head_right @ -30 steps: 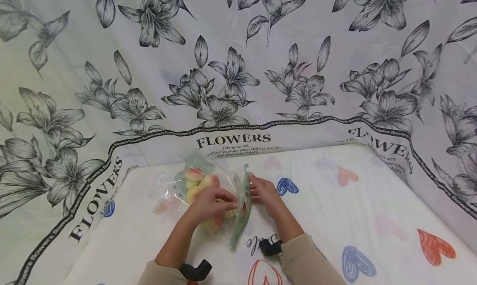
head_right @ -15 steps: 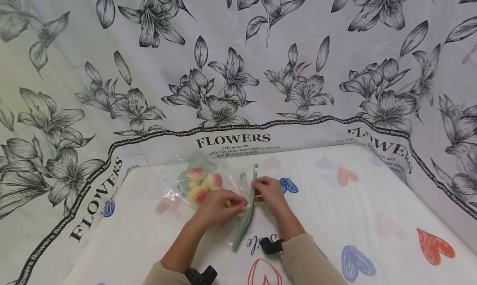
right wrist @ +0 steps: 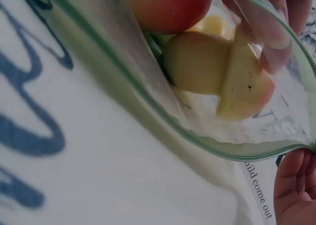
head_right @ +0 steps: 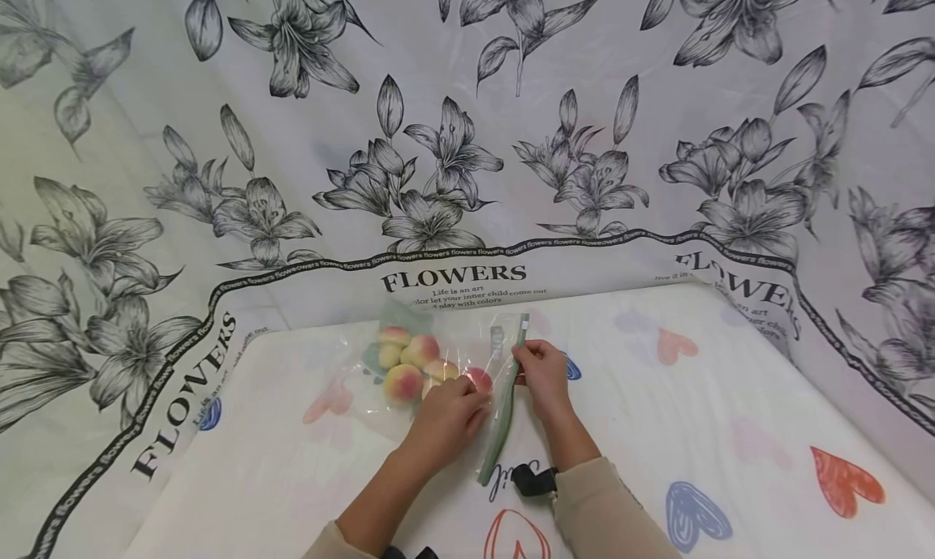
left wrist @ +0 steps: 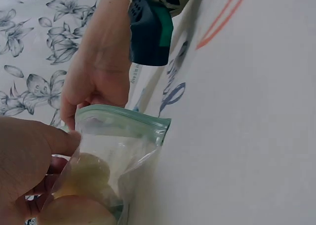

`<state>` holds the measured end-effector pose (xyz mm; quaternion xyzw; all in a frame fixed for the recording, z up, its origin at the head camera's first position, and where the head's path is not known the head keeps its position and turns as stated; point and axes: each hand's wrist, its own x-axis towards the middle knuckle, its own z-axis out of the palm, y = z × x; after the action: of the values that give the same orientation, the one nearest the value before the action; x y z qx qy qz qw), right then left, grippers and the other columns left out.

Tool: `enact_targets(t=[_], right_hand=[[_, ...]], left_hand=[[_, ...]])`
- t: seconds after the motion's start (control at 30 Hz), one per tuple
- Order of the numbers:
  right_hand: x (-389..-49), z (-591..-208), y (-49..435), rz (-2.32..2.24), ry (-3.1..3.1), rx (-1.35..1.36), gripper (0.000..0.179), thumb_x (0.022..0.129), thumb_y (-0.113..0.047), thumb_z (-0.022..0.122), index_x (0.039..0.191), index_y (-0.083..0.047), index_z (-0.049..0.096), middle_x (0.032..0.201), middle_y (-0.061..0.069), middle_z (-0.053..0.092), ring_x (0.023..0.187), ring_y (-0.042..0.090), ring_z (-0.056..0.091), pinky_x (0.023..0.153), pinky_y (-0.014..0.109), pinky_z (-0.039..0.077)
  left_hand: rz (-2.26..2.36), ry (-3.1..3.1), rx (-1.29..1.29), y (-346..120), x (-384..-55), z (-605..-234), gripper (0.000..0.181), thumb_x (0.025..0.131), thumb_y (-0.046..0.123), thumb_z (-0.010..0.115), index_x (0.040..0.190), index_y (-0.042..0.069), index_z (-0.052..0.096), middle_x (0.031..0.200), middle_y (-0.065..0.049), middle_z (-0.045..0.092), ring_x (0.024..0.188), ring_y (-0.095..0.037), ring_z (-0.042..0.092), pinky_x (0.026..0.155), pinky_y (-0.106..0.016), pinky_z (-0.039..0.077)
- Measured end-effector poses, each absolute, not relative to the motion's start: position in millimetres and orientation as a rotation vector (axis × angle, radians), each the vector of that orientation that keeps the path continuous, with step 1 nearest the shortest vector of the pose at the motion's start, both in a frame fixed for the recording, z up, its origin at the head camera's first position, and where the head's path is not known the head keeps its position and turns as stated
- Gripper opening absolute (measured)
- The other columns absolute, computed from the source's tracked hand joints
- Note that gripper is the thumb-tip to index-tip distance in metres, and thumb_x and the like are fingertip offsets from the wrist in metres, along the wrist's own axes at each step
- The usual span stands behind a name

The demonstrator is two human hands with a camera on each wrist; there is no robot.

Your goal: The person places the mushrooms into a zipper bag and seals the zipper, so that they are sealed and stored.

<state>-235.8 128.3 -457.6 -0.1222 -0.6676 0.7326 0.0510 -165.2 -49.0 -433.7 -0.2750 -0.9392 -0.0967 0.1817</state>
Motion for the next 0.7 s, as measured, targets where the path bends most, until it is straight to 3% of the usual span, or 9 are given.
enact_targets(t=[0.17, 0.33, 0.53, 0.7], right_hand=[[-238.6, -462.7, 130.4, 2.238, -2.023, -0.373, 0.023, 0.092, -0.013, 0.064, 0.11, 0.002, 0.063, 0.078, -0.001, 0.064, 0.065, 0.011, 0.06, 0.056, 0.024, 0.055], [-243.2, -467.6, 136.5, 2.279, -2.038, -0.354, 0.033, 0.094, -0.014, 0.062, 0.123, 0.001, 0.06, 0.089, 0.002, 0.065, 0.07, 0.01, 0.06, 0.06, 0.023, 0.056], [-247.6, -473.7, 141.7, 2.397, -1.989, -0.359, 0.033, 0.095, -0.013, 0.063, 0.124, 0.002, 0.059, 0.088, 0.002, 0.067, 0.069, 0.009, 0.06, 0.059, 0.023, 0.053], [-249.2, -477.7, 143.8, 2.473, -1.937, -0.317, 0.035, 0.096, -0.013, 0.062, 0.126, 0.005, 0.058, 0.082, 0.0, 0.068, 0.067, 0.01, 0.061, 0.058, 0.022, 0.052]], left_hand=[[-0.157, -2.695, -0.749, -48.2, -164.8, -438.5, 0.017, 0.085, 0.033, 0.076, 0.097, 0.021, 0.072, 0.089, 0.005, 0.055, 0.079, -0.014, 0.049, 0.062, -0.024, 0.031], [-0.09, -2.699, -0.798, -47.7, -168.0, -444.1, 0.028, 0.079, 0.039, 0.081, 0.096, 0.02, 0.071, 0.094, 0.005, 0.056, 0.086, -0.016, 0.051, 0.072, -0.029, 0.037], [-0.057, -2.687, -0.882, -49.1, -169.4, -447.9, 0.043, 0.071, 0.048, 0.084, 0.106, 0.025, 0.074, 0.098, 0.007, 0.059, 0.094, -0.015, 0.053, 0.081, -0.032, 0.041], [-0.181, -2.77, -1.024, -51.8, -172.4, -441.7, 0.04, 0.077, 0.051, 0.078, 0.109, 0.028, 0.074, 0.104, 0.01, 0.065, 0.103, -0.013, 0.057, 0.089, -0.034, 0.043]])
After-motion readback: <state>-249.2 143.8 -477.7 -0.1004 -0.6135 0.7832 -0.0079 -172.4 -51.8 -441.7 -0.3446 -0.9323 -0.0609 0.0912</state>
